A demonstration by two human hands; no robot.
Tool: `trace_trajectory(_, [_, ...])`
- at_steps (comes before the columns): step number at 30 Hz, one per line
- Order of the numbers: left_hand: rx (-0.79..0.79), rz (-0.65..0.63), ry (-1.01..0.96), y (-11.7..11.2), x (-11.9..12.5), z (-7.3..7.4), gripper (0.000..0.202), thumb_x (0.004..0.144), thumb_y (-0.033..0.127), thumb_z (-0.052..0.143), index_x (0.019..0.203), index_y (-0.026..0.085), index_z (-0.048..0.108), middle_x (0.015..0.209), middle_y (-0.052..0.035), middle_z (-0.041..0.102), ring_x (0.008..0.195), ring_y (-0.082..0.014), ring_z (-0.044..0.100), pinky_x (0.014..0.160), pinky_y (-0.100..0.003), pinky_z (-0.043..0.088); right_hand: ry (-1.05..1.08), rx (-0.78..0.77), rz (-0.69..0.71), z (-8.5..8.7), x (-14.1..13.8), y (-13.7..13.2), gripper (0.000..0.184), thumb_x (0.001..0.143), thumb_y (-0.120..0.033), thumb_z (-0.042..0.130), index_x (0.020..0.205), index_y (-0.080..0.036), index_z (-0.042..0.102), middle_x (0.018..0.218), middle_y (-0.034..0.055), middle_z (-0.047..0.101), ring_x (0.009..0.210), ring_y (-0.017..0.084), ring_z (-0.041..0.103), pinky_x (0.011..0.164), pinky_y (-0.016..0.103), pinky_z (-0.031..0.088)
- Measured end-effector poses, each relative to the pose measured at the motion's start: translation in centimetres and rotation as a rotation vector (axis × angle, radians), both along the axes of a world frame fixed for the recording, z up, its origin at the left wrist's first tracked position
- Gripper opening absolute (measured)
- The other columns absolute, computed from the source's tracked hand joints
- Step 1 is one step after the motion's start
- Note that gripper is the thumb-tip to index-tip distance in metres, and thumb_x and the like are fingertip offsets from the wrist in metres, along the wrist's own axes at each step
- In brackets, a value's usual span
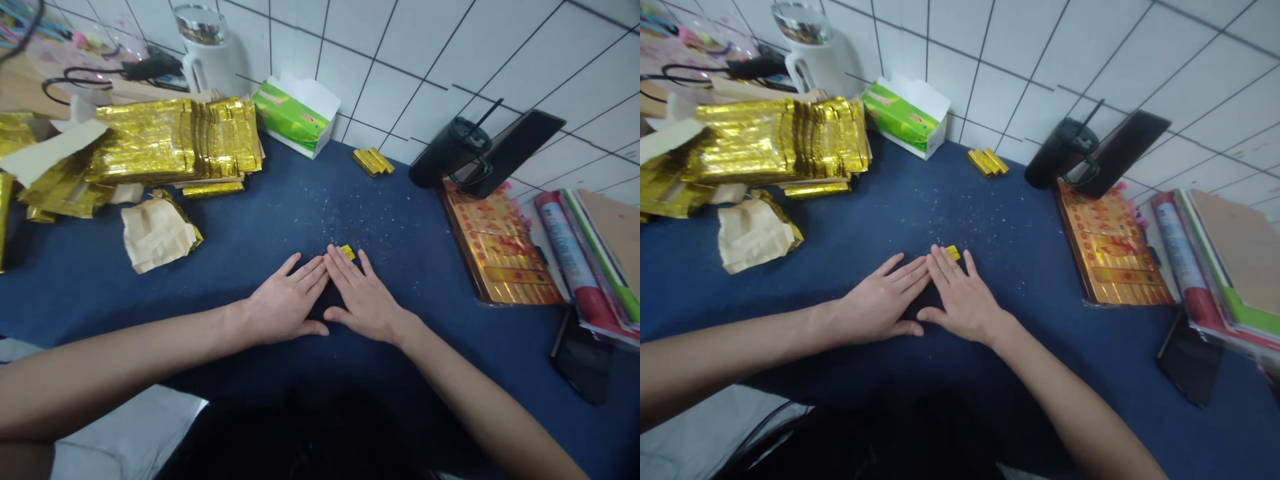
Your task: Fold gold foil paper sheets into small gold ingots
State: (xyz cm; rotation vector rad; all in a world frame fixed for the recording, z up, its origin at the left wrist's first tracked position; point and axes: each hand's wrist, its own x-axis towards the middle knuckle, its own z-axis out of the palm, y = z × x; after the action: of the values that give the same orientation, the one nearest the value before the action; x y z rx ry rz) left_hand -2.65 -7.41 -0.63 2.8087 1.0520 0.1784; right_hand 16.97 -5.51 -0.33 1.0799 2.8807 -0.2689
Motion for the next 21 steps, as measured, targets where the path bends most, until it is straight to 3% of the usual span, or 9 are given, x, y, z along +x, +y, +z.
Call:
trace_trajectory(7, [0.001,0.001,0.034,-0.1,-0.1,-0.2,0.081,0.082,0.066,0.028,0.136,0.006,0.03,0.144,-0.0171,0.024,0.135,-0.0272,0.018,0.107,-0.049,0.012,-0.079,0.075,-0.082,-0.2,1.7,1.6,0.077,0.086,-0.062,0.018,0.142,-0.009,0.009,0.149,0.0136,0.009,0.137,0.025,0.006,0.106,0.056,0.006])
trace_trajectory(13, [0.003,-0.026,0.015,0.7,-0.8,-0.2,0.069,0.087,0.057,0.031,0.135,0.009,0.032,0.144,-0.0143,0.027,0.134,-0.0247,0.021,0.108,-0.049,0.007,-0.089,0.116,-0.16,-0.1,0.9,0.5,0.076,0.085,-0.063,0.018,0.141,-0.012,0.015,0.148,0.0115,0.015,0.136,0.028,0.008,0.104,0.061,0.005])
trace_trajectory(17, [-0.008,-0.126,0.026,2.4,-2.1,0.1,0.052,0.092,0.043,0.031,0.136,0.016,0.032,0.143,-0.0077,0.032,0.134,-0.0203,0.022,0.109,-0.045,0.008,-0.093,0.118,-0.189,-0.1,1.2,-0.9,0.079,0.084,-0.065,0.018,0.141,-0.01,0.017,0.148,0.013,0.015,0.136,0.029,0.01,0.104,0.06,0.006])
trace_trajectory(21, [-0.018,-0.198,0.049,3.5,-3.1,0.3,0.051,0.092,0.041,0.033,0.137,0.018,0.03,0.144,-0.0055,0.03,0.135,-0.0196,0.02,0.109,-0.042,0.009,-0.094,0.098,-0.205,-0.1,1.4,-1.6,0.08,0.084,-0.066,0.017,0.14,-0.01,0.019,0.148,0.0125,0.014,0.136,0.029,0.01,0.104,0.06,0.007])
